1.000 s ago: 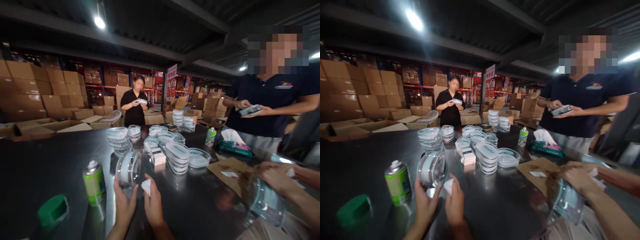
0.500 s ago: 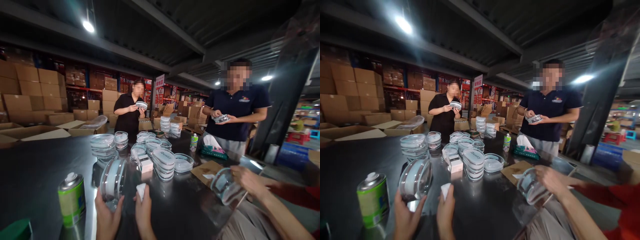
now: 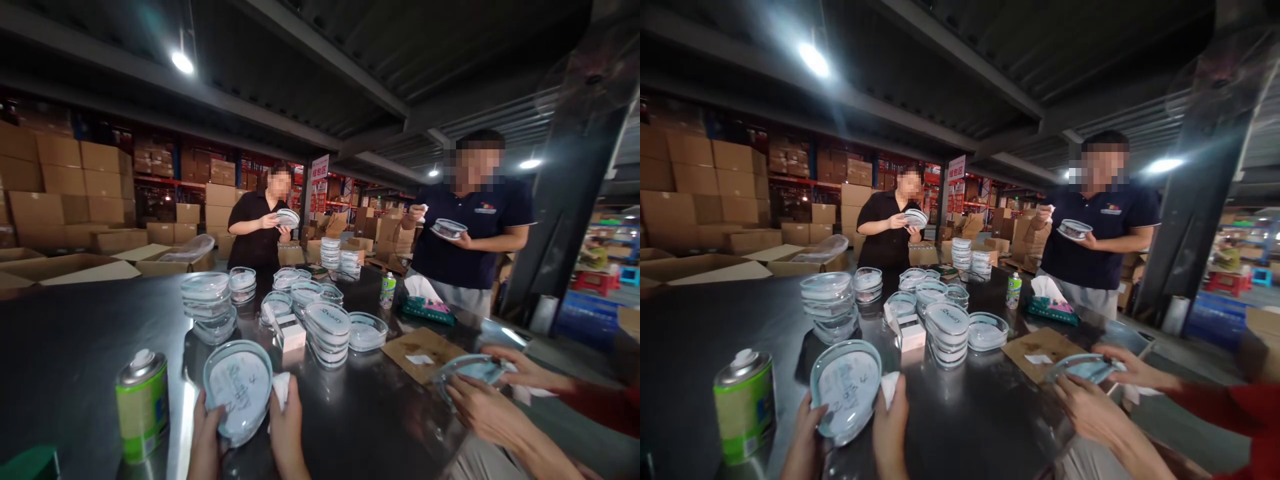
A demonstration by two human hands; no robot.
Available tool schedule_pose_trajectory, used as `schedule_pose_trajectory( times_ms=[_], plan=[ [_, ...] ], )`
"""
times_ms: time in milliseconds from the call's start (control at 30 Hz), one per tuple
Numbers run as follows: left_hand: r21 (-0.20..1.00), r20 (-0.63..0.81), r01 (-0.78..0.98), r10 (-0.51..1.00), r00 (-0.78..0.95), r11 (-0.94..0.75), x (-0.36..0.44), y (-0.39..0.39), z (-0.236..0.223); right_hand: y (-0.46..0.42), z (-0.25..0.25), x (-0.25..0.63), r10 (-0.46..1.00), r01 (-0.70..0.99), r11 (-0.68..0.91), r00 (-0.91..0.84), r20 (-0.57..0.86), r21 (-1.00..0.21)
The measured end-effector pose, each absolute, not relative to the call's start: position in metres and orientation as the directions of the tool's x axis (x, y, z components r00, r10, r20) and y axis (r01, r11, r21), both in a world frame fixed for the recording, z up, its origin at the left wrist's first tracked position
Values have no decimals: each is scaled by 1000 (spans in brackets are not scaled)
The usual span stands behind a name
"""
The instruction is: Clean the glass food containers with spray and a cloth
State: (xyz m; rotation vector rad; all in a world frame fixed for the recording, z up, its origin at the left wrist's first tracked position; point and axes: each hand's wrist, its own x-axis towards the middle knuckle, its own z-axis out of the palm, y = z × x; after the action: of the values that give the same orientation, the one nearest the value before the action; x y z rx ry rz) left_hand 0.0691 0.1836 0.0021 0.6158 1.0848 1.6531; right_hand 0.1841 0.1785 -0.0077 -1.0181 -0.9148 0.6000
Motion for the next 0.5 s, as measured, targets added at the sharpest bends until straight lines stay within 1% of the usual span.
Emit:
schedule_pose_trajectory(
  times_ms=[133,233,300,400,500],
  plan=[
    [793,-223,-609,934,-279,7,67,187,3,172,-7,184,731,158,450,500,464,-879],
    [735,-213,-678,958,-194,26,66,181,9,170,-9,185,700,326,420,477,531,-847],
    [735,-187,-677,969,-163,29,64,178,11,171,-11,185,676,406,404,471,567,-820],
    [748,-241,-660,955,-173,69,61,178,10,173,-13,186,642,438,402,491,589,-804],
    [769,-262,-634,946,-193,84,61,182,4,175,-13,187,656,428,395,488,576,-813]
  ],
)
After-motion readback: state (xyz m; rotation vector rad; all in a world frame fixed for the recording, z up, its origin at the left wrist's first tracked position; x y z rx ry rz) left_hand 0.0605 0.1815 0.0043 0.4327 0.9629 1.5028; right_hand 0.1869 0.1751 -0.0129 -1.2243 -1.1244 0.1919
